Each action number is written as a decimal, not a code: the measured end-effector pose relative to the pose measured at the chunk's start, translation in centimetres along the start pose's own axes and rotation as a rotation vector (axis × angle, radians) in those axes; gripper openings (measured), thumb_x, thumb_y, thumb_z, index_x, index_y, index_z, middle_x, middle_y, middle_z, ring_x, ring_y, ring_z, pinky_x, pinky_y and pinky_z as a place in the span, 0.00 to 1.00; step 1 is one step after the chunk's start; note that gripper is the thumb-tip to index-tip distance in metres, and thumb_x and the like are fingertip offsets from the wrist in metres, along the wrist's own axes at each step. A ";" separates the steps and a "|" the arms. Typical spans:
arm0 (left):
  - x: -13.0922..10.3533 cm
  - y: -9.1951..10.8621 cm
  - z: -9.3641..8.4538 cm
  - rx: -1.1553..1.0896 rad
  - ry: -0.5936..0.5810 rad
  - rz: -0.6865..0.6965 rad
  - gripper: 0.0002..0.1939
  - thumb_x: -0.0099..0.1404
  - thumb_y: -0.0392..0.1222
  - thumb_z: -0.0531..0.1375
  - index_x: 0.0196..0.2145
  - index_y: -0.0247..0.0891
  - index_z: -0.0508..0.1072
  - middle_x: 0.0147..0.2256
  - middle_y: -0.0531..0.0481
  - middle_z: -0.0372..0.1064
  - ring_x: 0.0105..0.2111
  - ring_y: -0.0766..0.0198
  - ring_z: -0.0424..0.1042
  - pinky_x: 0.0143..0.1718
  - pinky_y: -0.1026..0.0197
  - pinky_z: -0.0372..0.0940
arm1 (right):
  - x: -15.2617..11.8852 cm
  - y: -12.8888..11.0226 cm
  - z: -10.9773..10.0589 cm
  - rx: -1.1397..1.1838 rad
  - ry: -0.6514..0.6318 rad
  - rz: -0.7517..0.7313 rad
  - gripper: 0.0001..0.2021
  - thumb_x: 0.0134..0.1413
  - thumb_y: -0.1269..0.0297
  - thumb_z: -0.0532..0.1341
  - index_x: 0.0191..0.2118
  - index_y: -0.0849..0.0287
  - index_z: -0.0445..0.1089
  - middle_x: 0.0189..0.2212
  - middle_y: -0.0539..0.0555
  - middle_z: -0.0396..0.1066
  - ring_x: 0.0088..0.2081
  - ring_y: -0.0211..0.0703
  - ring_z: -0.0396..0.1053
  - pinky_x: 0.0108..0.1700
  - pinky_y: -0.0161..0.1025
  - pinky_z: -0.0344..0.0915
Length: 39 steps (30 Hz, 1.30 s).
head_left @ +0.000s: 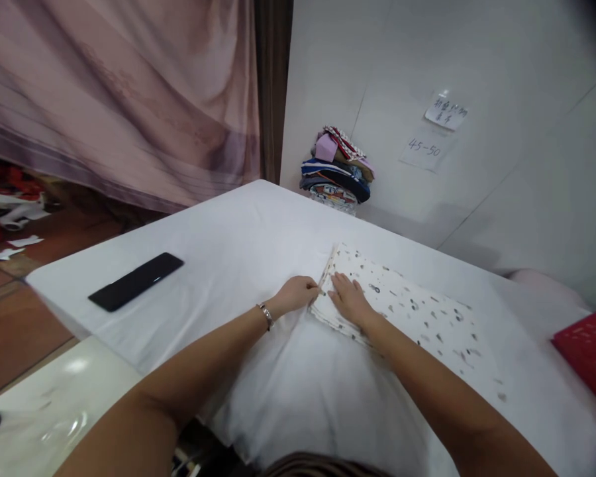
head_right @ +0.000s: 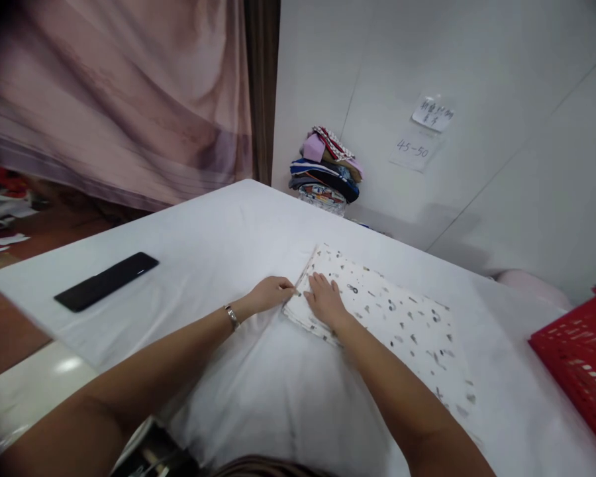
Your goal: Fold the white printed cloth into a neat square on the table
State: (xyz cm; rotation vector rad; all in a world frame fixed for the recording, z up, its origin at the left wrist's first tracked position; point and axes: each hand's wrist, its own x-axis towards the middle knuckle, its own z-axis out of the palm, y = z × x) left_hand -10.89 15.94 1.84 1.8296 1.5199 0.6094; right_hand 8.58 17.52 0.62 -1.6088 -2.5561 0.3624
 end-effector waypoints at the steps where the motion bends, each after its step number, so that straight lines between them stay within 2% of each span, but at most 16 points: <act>1: -0.8 0.1 0.3 0.007 -0.001 0.008 0.12 0.57 0.46 0.55 0.31 0.39 0.76 0.33 0.50 0.75 0.33 0.62 0.71 0.34 0.64 0.61 | -0.6 -0.3 0.1 0.007 0.017 0.006 0.24 0.62 0.58 0.46 0.62 0.59 0.52 0.64 0.59 0.45 0.65 0.50 0.41 0.61 0.56 0.40; 5: -2.7 0.1 1.0 -0.053 0.034 -0.002 0.14 0.59 0.47 0.54 0.33 0.38 0.75 0.32 0.51 0.74 0.32 0.64 0.70 0.32 0.65 0.60 | -2.8 -0.9 0.3 0.058 0.147 0.027 0.20 0.62 0.62 0.47 0.57 0.59 0.59 0.61 0.60 0.53 0.63 0.52 0.45 0.59 0.56 0.45; 9: -3.5 -0.4 0.6 -0.066 0.037 -0.024 0.14 0.59 0.46 0.53 0.29 0.37 0.75 0.28 0.50 0.73 0.30 0.64 0.69 0.29 0.65 0.59 | -5.2 -1.8 0.8 0.122 0.288 -0.135 0.14 0.60 0.66 0.49 0.48 0.57 0.67 0.52 0.57 0.66 0.56 0.48 0.57 0.56 0.49 0.53; 13: -4.0 -0.9 0.0 -0.043 0.001 0.038 0.11 0.56 0.44 0.54 0.27 0.38 0.74 0.27 0.52 0.72 0.29 0.64 0.68 0.29 0.65 0.59 | -6.3 -3.2 1.6 0.146 0.377 -0.178 0.10 0.58 0.65 0.54 0.41 0.57 0.71 0.44 0.56 0.70 0.47 0.46 0.63 0.51 0.43 0.58; 18: -4.4 -1.2 -0.3 -0.053 -0.076 0.110 0.09 0.53 0.46 0.58 0.28 0.39 0.72 0.26 0.54 0.70 0.27 0.66 0.67 0.27 0.66 0.59 | -5.8 -4.6 1.9 0.099 0.363 -0.149 0.08 0.56 0.63 0.58 0.39 0.56 0.72 0.39 0.55 0.70 0.43 0.46 0.63 0.46 0.42 0.58; 24: -4.5 -0.9 -0.1 0.060 -0.067 0.159 0.08 0.51 0.44 0.61 0.29 0.39 0.70 0.28 0.55 0.70 0.28 0.66 0.67 0.28 0.66 0.58 | -4.8 -5.3 2.0 0.057 0.289 -0.079 0.09 0.59 0.64 0.55 0.35 0.57 0.71 0.34 0.53 0.68 0.39 0.43 0.62 0.41 0.39 0.57; 27: -4.5 -0.9 0.0 0.056 -0.069 0.141 0.09 0.52 0.46 0.60 0.30 0.39 0.71 0.28 0.54 0.70 0.29 0.66 0.67 0.29 0.65 0.58 | -4.7 -5.4 1.9 0.087 0.287 -0.062 0.11 0.61 0.65 0.51 0.32 0.57 0.70 0.32 0.53 0.67 0.38 0.42 0.62 0.40 0.37 0.57; 30: -4.6 -1.0 0.1 0.037 -0.065 0.133 0.08 0.54 0.46 0.58 0.28 0.39 0.71 0.28 0.53 0.70 0.28 0.65 0.66 0.28 0.65 0.57 | -5.0 -5.3 1.9 0.145 0.341 -0.044 0.12 0.62 0.66 0.49 0.32 0.57 0.67 0.31 0.53 0.66 0.37 0.42 0.63 0.39 0.37 0.58; 34: -4.6 -0.9 0.1 -0.030 -0.053 0.105 0.07 0.53 0.44 0.57 0.26 0.39 0.71 0.26 0.54 0.69 0.27 0.66 0.66 0.27 0.65 0.57 | -5.8 -5.2 2.0 0.179 0.428 -0.114 0.13 0.63 0.65 0.46 0.34 0.57 0.67 0.32 0.54 0.66 0.37 0.43 0.63 0.41 0.39 0.59; 39: -4.2 -0.7 -0.1 -0.115 -0.033 -0.005 0.06 0.50 0.40 0.57 0.22 0.36 0.71 0.23 0.53 0.68 0.25 0.66 0.65 0.25 0.66 0.56 | -6.1 -5.3 2.5 0.050 0.377 -0.198 0.13 0.62 0.66 0.48 0.37 0.58 0.69 0.36 0.57 0.68 0.40 0.46 0.62 0.44 0.42 0.59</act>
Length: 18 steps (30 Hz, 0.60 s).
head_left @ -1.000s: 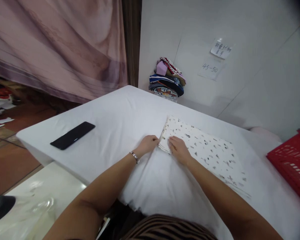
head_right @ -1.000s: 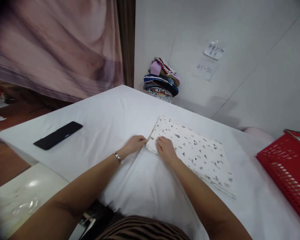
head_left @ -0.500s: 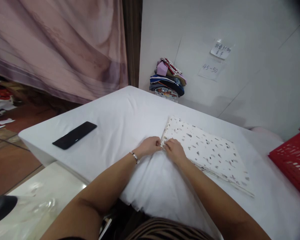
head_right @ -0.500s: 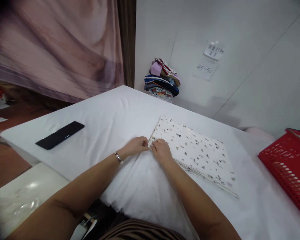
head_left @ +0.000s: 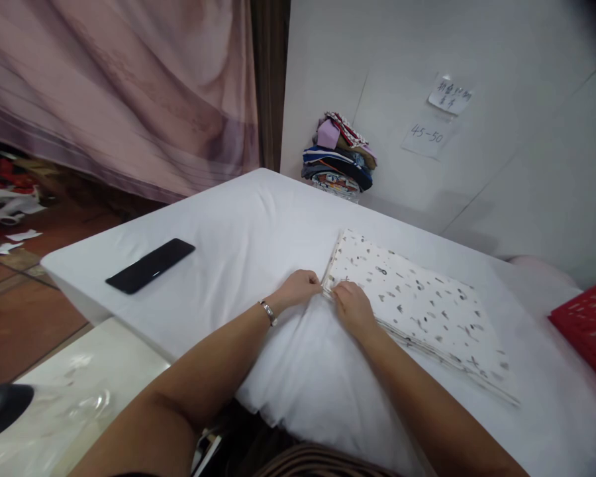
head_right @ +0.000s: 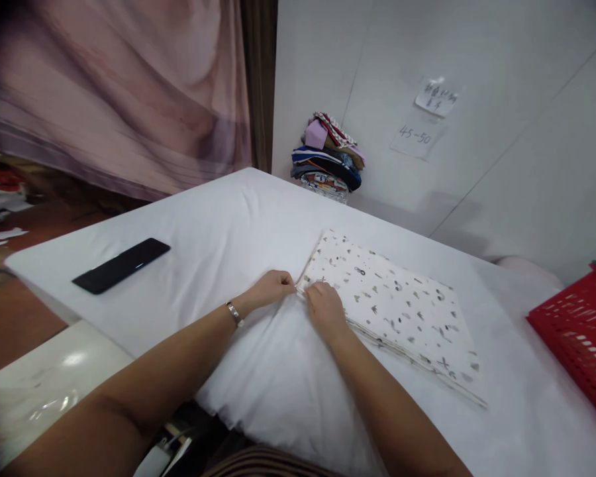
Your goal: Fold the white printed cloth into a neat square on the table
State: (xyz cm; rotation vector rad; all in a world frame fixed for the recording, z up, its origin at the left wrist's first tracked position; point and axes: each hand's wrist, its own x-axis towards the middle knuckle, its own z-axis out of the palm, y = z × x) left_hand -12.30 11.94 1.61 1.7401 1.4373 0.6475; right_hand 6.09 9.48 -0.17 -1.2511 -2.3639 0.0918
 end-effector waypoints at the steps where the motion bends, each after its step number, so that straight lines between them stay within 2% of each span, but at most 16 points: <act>1: 0.1 0.0 0.0 0.001 0.008 -0.005 0.06 0.49 0.40 0.56 0.22 0.36 0.71 0.23 0.53 0.68 0.25 0.66 0.65 0.25 0.66 0.56 | 0.0 0.0 0.1 -0.021 -0.022 -0.012 0.12 0.62 0.65 0.49 0.39 0.59 0.69 0.36 0.57 0.68 0.40 0.47 0.62 0.44 0.42 0.59; 4: 0.2 -0.1 0.1 -0.010 0.021 0.010 0.06 0.50 0.40 0.57 0.22 0.36 0.71 0.23 0.53 0.68 0.26 0.67 0.64 0.26 0.66 0.56 | 0.2 -0.2 0.3 -0.056 -0.051 -0.013 0.10 0.60 0.62 0.53 0.40 0.59 0.68 0.38 0.58 0.68 0.41 0.48 0.62 0.43 0.42 0.59; 6: 0.2 -0.3 0.2 -0.055 0.011 0.024 0.07 0.50 0.42 0.57 0.23 0.35 0.71 0.22 0.54 0.67 0.25 0.67 0.63 0.26 0.66 0.56 | 0.3 -0.2 0.4 -0.042 -0.038 0.010 0.09 0.59 0.62 0.53 0.38 0.58 0.68 0.36 0.57 0.68 0.40 0.47 0.62 0.42 0.42 0.59; 10: 0.2 -0.7 -0.1 -0.127 -0.019 0.056 0.13 0.55 0.47 0.55 0.25 0.35 0.72 0.20 0.55 0.64 0.23 0.68 0.61 0.25 0.66 0.55 | 0.5 0.1 0.5 0.125 0.025 0.138 0.10 0.60 0.64 0.51 0.31 0.57 0.67 0.30 0.52 0.66 0.35 0.43 0.63 0.38 0.38 0.59; 13: 0.1 -0.7 -0.5 -0.038 0.015 0.074 0.13 0.56 0.47 0.54 0.25 0.37 0.73 0.22 0.55 0.66 0.24 0.68 0.63 0.26 0.65 0.56 | 0.6 0.3 0.5 0.257 0.098 0.247 0.12 0.60 0.62 0.50 0.29 0.56 0.66 0.27 0.50 0.65 0.31 0.40 0.63 0.34 0.37 0.58; 18: -0.3 0.0 0.0 0.237 0.066 0.112 0.14 0.55 0.53 0.58 0.25 0.39 0.72 0.29 0.52 0.70 0.29 0.65 0.66 0.30 0.63 0.57 | 0.5 0.4 0.5 0.306 0.136 0.266 0.13 0.60 0.60 0.50 0.26 0.56 0.64 0.26 0.49 0.63 0.30 0.39 0.61 0.33 0.37 0.57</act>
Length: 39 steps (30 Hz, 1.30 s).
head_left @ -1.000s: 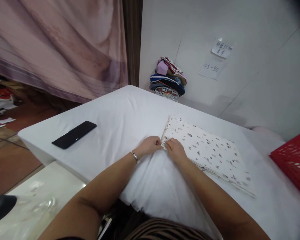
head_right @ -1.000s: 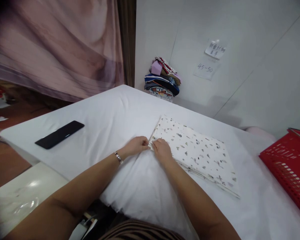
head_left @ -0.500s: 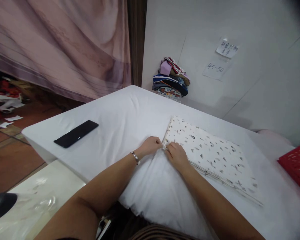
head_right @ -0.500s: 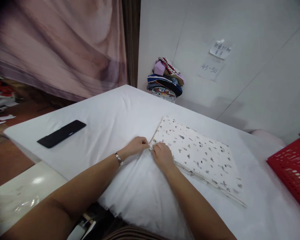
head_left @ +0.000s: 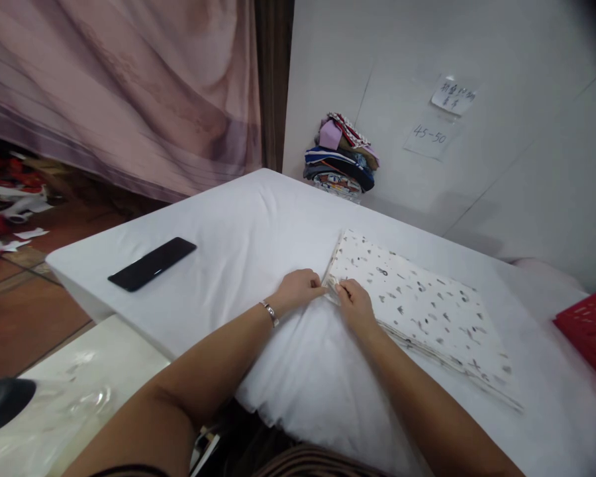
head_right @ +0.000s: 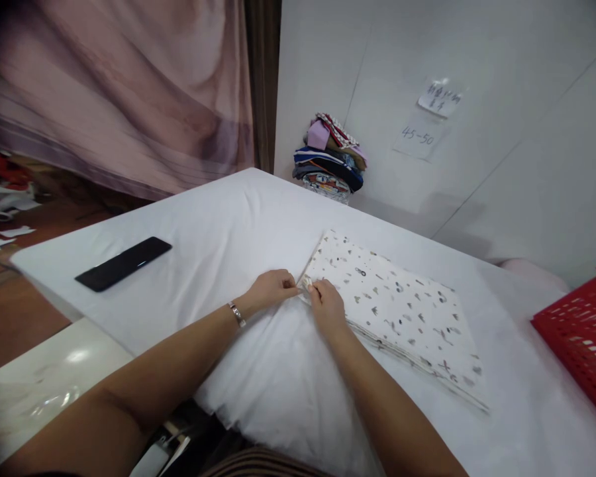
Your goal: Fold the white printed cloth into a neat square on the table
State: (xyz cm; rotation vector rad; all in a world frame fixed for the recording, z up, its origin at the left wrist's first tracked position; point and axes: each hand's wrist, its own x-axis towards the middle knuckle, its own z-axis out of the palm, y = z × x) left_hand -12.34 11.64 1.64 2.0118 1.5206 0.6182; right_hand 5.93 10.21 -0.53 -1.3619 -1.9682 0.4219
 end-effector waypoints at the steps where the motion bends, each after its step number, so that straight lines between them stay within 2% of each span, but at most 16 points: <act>1: -0.1 0.3 0.2 0.046 0.015 -0.001 0.14 0.55 0.53 0.58 0.25 0.39 0.72 0.30 0.51 0.70 0.29 0.64 0.66 0.30 0.63 0.57 | 0.0 0.0 0.0 0.005 0.008 0.000 0.13 0.60 0.60 0.50 0.26 0.56 0.64 0.26 0.49 0.63 0.30 0.39 0.61 0.33 0.37 0.57; 5: -0.3 1.2 1.2 0.132 0.039 -0.031 0.11 0.56 0.48 0.58 0.25 0.39 0.69 0.32 0.49 0.68 0.33 0.61 0.67 0.33 0.61 0.58 | -0.1 -0.1 0.1 0.020 0.033 -0.020 0.13 0.60 0.60 0.49 0.26 0.56 0.63 0.26 0.50 0.62 0.30 0.40 0.61 0.33 0.37 0.57; 9: -0.4 1.5 1.2 0.084 0.031 -0.077 0.05 0.54 0.43 0.58 0.25 0.39 0.68 0.31 0.50 0.70 0.32 0.61 0.68 0.31 0.62 0.58 | -0.4 -0.6 -0.1 0.020 0.039 -0.023 0.14 0.60 0.60 0.50 0.26 0.56 0.62 0.25 0.49 0.61 0.30 0.39 0.60 0.33 0.37 0.58; 13: -0.3 1.2 0.6 -0.131 -0.048 -0.172 0.05 0.52 0.42 0.57 0.24 0.38 0.67 0.24 0.52 0.70 0.27 0.63 0.70 0.25 0.64 0.58 | -0.9 -1.2 -0.1 0.043 0.087 -0.051 0.13 0.62 0.61 0.49 0.28 0.56 0.63 0.28 0.51 0.63 0.32 0.40 0.62 0.35 0.37 0.59; 18: -0.1 1.2 0.2 -0.462 -0.242 -0.339 0.04 0.52 0.39 0.57 0.25 0.37 0.65 0.17 0.54 0.68 0.22 0.65 0.71 0.22 0.66 0.61 | -1.3 -1.5 0.0 -0.046 0.006 -0.123 0.12 0.62 0.61 0.48 0.32 0.56 0.66 0.31 0.53 0.66 0.36 0.42 0.63 0.39 0.39 0.61; 20: -0.1 1.4 0.2 -0.554 -0.253 -0.378 0.05 0.51 0.37 0.58 0.27 0.37 0.64 0.17 0.55 0.67 0.22 0.65 0.71 0.23 0.66 0.64 | -1.3 -1.6 -0.3 -0.034 0.027 -0.131 0.12 0.62 0.62 0.48 0.33 0.56 0.66 0.31 0.54 0.66 0.36 0.42 0.63 0.39 0.39 0.61; 23: -0.1 1.6 0.1 -0.617 -0.243 -0.416 0.10 0.50 0.36 0.60 0.32 0.37 0.64 0.17 0.56 0.67 0.22 0.63 0.72 0.23 0.65 0.65 | -1.4 -1.8 -0.6 0.000 0.124 -0.126 0.12 0.62 0.62 0.48 0.33 0.56 0.66 0.31 0.54 0.66 0.36 0.43 0.63 0.39 0.40 0.62; 25: -0.2 1.7 0.2 -0.643 -0.245 -0.426 0.13 0.50 0.37 0.61 0.35 0.37 0.63 0.17 0.56 0.67 0.21 0.63 0.71 0.23 0.64 0.66 | -1.7 -1.8 -0.5 -0.036 0.139 -0.157 0.12 0.63 0.63 0.47 0.35 0.56 0.67 0.33 0.55 0.67 0.38 0.44 0.63 0.41 0.40 0.62; 29: -0.3 1.3 0.2 -0.705 -0.268 -0.404 0.17 0.50 0.39 0.62 0.38 0.36 0.63 0.22 0.54 0.69 0.23 0.65 0.71 0.27 0.64 0.67 | -2.3 -1.6 0.2 -0.200 0.030 -0.254 0.12 0.63 0.65 0.48 0.36 0.58 0.68 0.34 0.57 0.68 0.39 0.45 0.63 0.42 0.42 0.61; 35: -0.4 0.7 -0.7 -0.817 -0.412 -0.385 0.24 0.53 0.46 0.61 0.46 0.38 0.60 0.25 0.52 0.70 0.25 0.62 0.73 0.30 0.60 0.69 | -2.5 -1.4 0.8 -0.275 -0.022 -0.274 0.13 0.63 0.66 0.49 0.34 0.58 0.69 0.33 0.56 0.67 0.37 0.45 0.63 0.40 0.41 0.61; 37: -0.4 0.9 -0.9 -0.794 -0.406 -0.384 0.24 0.54 0.51 0.61 0.45 0.38 0.61 0.25 0.52 0.70 0.25 0.62 0.73 0.28 0.61 0.69 | -2.5 -1.4 0.9 -0.275 -0.020 -0.288 0.12 0.62 0.67 0.49 0.34 0.58 0.69 0.32 0.56 0.67 0.37 0.45 0.63 0.40 0.41 0.60; 39: -0.4 1.3 -0.8 -0.711 -0.346 -0.402 0.24 0.54 0.52 0.61 0.44 0.37 0.61 0.23 0.52 0.69 0.23 0.62 0.72 0.25 0.62 0.68 | -2.5 -1.6 0.8 -0.277 -0.035 -0.294 0.12 0.61 0.68 0.49 0.34 0.59 0.69 0.32 0.56 0.67 0.36 0.45 0.63 0.40 0.41 0.60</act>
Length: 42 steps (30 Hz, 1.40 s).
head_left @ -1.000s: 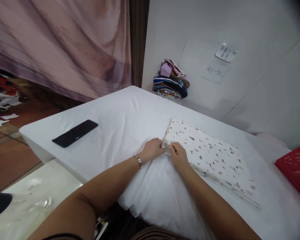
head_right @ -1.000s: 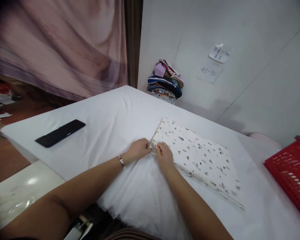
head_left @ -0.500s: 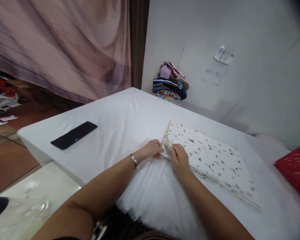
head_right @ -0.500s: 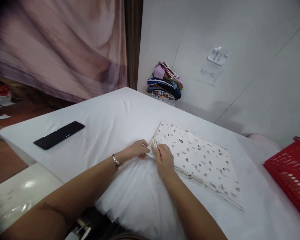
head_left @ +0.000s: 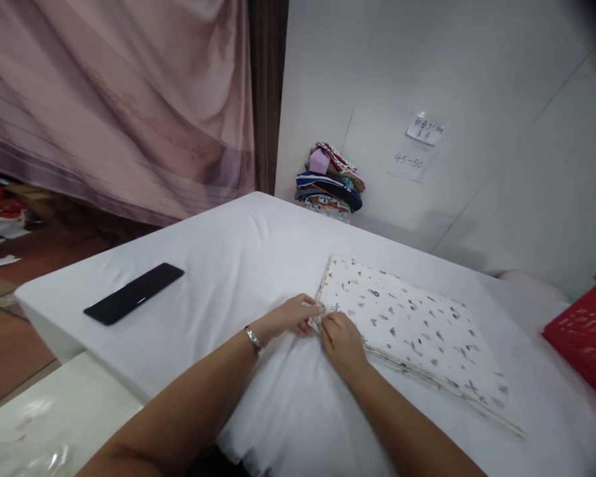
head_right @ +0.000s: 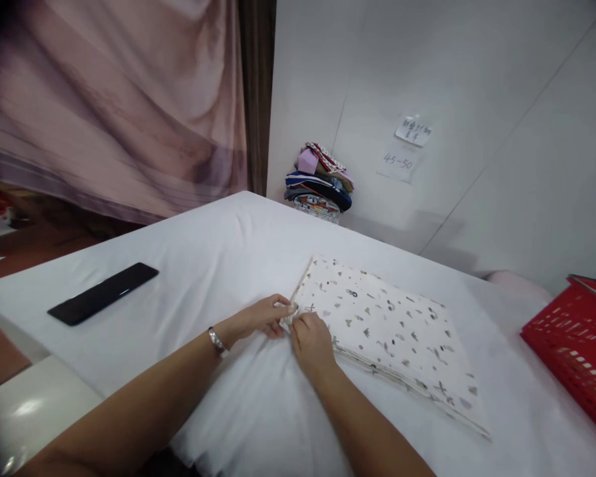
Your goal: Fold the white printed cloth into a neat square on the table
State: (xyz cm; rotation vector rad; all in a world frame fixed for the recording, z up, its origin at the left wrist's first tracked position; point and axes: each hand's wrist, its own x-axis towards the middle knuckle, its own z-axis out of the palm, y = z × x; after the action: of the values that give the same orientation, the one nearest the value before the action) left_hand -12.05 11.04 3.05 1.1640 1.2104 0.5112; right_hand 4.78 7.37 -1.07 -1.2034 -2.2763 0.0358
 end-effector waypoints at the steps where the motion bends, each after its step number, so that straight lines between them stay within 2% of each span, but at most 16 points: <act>1: 0.0 0.1 0.2 0.046 0.050 -0.003 0.24 0.54 0.50 0.61 0.44 0.36 0.61 0.22 0.52 0.69 0.22 0.62 0.72 0.24 0.62 0.67 | 0.0 -0.1 -0.1 0.006 -0.015 0.001 0.11 0.61 0.68 0.50 0.34 0.59 0.69 0.32 0.56 0.67 0.37 0.45 0.63 0.40 0.41 0.60; 4: 0.2 0.1 0.7 0.188 0.150 -0.009 0.22 0.53 0.42 0.60 0.45 0.35 0.60 0.19 0.53 0.67 0.20 0.63 0.70 0.22 0.64 0.66 | 0.2 -0.3 -0.9 0.070 -0.084 0.032 0.08 0.58 0.68 0.52 0.35 0.58 0.69 0.33 0.55 0.67 0.38 0.44 0.63 0.41 0.40 0.60; 7: 0.4 -0.2 0.8 0.264 0.165 0.000 0.21 0.53 0.39 0.58 0.46 0.35 0.61 0.18 0.54 0.67 0.19 0.64 0.69 0.21 0.65 0.64 | 1.2 0.0 -2.1 0.181 -0.184 0.110 0.10 0.57 0.68 0.53 0.30 0.57 0.69 0.30 0.52 0.68 0.35 0.41 0.64 0.37 0.36 0.61; 10: 0.6 -0.7 0.6 0.310 0.177 0.009 0.20 0.54 0.38 0.56 0.46 0.36 0.61 0.19 0.55 0.68 0.19 0.64 0.70 0.20 0.66 0.62 | 3.4 1.3 -2.9 0.213 -0.153 0.184 0.13 0.58 0.69 0.49 0.29 0.57 0.70 0.29 0.52 0.69 0.34 0.40 0.66 0.38 0.36 0.62; 13: 0.9 -1.2 0.6 0.359 0.190 0.045 0.19 0.53 0.37 0.55 0.44 0.36 0.61 0.20 0.55 0.68 0.19 0.64 0.70 0.20 0.66 0.60 | 6.4 3.4 -2.5 0.157 -0.092 0.200 0.15 0.57 0.70 0.49 0.43 0.60 0.70 0.43 0.56 0.70 0.46 0.43 0.65 0.50 0.40 0.59; 15: 1.1 -1.5 0.6 0.389 0.197 0.072 0.18 0.53 0.37 0.54 0.43 0.36 0.61 0.19 0.55 0.68 0.18 0.64 0.69 0.20 0.66 0.59 | 8.3 4.9 -1.6 0.081 -0.124 0.223 0.19 0.56 0.69 0.49 0.53 0.63 0.64 0.54 0.60 0.63 0.56 0.46 0.57 0.57 0.43 0.53; 18: 1.1 -1.6 0.6 0.434 0.203 0.093 0.16 0.52 0.37 0.54 0.41 0.37 0.61 0.20 0.55 0.68 0.18 0.65 0.69 0.21 0.66 0.57 | 10.1 6.9 0.3 -0.031 -0.276 0.315 0.25 0.59 0.63 0.49 0.61 0.65 0.54 0.62 0.62 0.50 0.64 0.49 0.44 0.61 0.48 0.44; 21: 0.8 -1.2 0.6 0.472 0.217 0.090 0.13 0.53 0.37 0.54 0.38 0.38 0.62 0.23 0.53 0.70 0.19 0.65 0.68 0.22 0.65 0.56 | 10.4 8.1 1.6 -0.076 -0.415 0.396 0.27 0.61 0.57 0.47 0.63 0.61 0.50 0.65 0.58 0.43 0.65 0.49 0.39 0.62 0.52 0.38; 23: 0.5 -0.9 0.7 0.510 0.238 0.090 0.11 0.53 0.37 0.54 0.36 0.38 0.62 0.26 0.52 0.70 0.21 0.65 0.69 0.23 0.65 0.55 | 10.5 8.8 1.7 -0.062 -0.420 0.398 0.26 0.61 0.56 0.47 0.63 0.60 0.52 0.65 0.57 0.45 0.65 0.48 0.41 0.62 0.49 0.40; 25: 0.4 -0.7 0.8 0.559 0.258 0.100 0.09 0.52 0.36 0.54 0.34 0.39 0.62 0.28 0.51 0.70 0.23 0.65 0.69 0.24 0.64 0.54 | 11.2 9.6 1.1 -0.045 -0.384 0.423 0.24 0.60 0.56 0.48 0.59 0.59 0.59 0.61 0.56 0.54 0.62 0.46 0.51 0.59 0.43 0.49; 28: 0.3 -0.7 0.9 0.617 0.263 0.117 0.07 0.52 0.36 0.55 0.32 0.39 0.62 0.30 0.50 0.69 0.28 0.63 0.69 0.25 0.64 0.53 | 13.7 11.3 -0.5 -0.080 -0.333 0.507 0.21 0.61 0.58 0.45 0.51 0.58 0.68 0.51 0.54 0.68 0.52 0.44 0.65 0.50 0.36 0.60; 30: 0.4 -1.0 0.9 0.636 0.262 0.128 0.07 0.52 0.37 0.55 0.32 0.40 0.62 0.31 0.51 0.69 0.29 0.62 0.68 0.25 0.63 0.52 | 16.0 12.4 -1.2 -0.128 -0.337 0.533 0.21 0.61 0.59 0.44 0.47 0.59 0.71 0.46 0.55 0.72 0.47 0.44 0.68 0.45 0.35 0.62; 33: 0.6 -1.4 0.9 0.649 0.258 0.140 0.07 0.52 0.37 0.55 0.31 0.41 0.62 0.30 0.52 0.69 0.30 0.62 0.67 0.25 0.63 0.51 | 19.4 13.4 -0.9 -0.201 -0.383 0.553 0.20 0.59 0.55 0.48 0.45 0.61 0.71 0.45 0.58 0.72 0.46 0.46 0.69 0.43 0.36 0.62; 36: 0.8 -1.7 0.9 0.662 0.246 0.136 0.06 0.52 0.37 0.55 0.31 0.41 0.63 0.30 0.52 0.69 0.29 0.63 0.66 0.24 0.63 0.49 | 21.8 13.5 0.6 -0.284 -0.482 0.560 0.21 0.53 0.52 0.56 0.47 0.62 0.70 0.49 0.61 0.69 0.48 0.50 0.68 0.43 0.37 0.63; 40: 1.2 -2.0 0.8 0.660 0.248 0.121 0.06 0.52 0.38 0.56 0.31 0.41 0.63 0.29 0.52 0.69 0.29 0.63 0.66 0.24 0.63 0.49 | 23.6 13.4 2.3 -0.396 -0.644 0.559 0.16 0.45 0.61 0.64 0.41 0.64 0.73 0.43 0.64 0.72 0.44 0.52 0.70 0.39 0.39 0.65; 42: 1.3 -2.1 0.8 0.661 0.249 0.121 0.06 0.52 0.38 0.56 0.31 0.41 0.63 0.29 0.52 0.69 0.29 0.63 0.66 0.24 0.63 0.49 | 24.2 13.4 2.7 -0.450 -0.692 0.545 0.14 0.47 0.64 0.65 0.40 0.65 0.72 0.40 0.63 0.73 0.42 0.49 0.71 0.39 0.40 0.67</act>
State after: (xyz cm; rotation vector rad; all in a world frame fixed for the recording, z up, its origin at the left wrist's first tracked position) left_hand -11.40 10.97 0.53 1.7787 1.5939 0.3567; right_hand 2.90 34.58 4.18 -2.3191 -2.5012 0.1741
